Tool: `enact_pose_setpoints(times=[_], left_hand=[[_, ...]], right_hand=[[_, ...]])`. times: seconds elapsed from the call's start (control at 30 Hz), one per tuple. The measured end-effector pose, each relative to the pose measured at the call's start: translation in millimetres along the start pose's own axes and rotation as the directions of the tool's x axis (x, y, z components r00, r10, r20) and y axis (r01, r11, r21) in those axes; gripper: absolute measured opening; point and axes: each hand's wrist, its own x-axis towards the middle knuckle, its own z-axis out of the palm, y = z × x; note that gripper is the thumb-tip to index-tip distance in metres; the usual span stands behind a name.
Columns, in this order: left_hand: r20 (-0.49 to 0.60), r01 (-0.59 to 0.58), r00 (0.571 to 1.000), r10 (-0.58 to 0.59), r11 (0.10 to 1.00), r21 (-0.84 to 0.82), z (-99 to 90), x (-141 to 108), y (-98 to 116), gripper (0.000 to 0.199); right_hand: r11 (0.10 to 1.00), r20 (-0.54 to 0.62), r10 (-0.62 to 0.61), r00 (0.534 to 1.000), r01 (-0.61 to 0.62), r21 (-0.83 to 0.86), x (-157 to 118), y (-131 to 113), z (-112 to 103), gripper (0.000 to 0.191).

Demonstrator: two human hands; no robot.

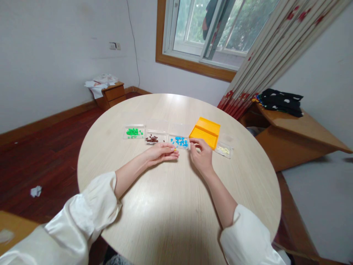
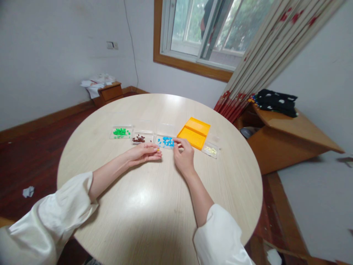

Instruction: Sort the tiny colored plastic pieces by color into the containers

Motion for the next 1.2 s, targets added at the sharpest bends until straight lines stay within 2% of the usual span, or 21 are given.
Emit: enact_pose_setpoints(times=[0.17,0.43,0.83,1.2], left_hand=[[0.003,-0.025,1.0,0.025,1.0,-0.007,-2.3,2.3,-1.8,0.007],[0.035,-0.041,0.999,0.041,0.999,0.007,-0.4,1.6,-2.5,0.009],[0.073,-0.052,0.996,0.05,0.998,0.028,-4.9,4.8,-5.0,0.007],[0.088,0.005,0.996,-0.01,0.999,0.054,0.4,0.0,0.2,0.011]], right_hand=[[0.993,0.183,-0.113,0.977,0.104,0.058,-5.2,-13.7,5.1,0.014],[0.986,0.305,-0.143,0.942,0.109,0.124,-7.4,-15.0,5.8,0.013],[0.988,0.307,-0.124,0.943,0.088,0.129,-7.4,-17.0,6.0,0.012],[0.981,0.249,-0.189,0.95,0.171,0.09,-7.3,-16.2,5.8,0.009]])
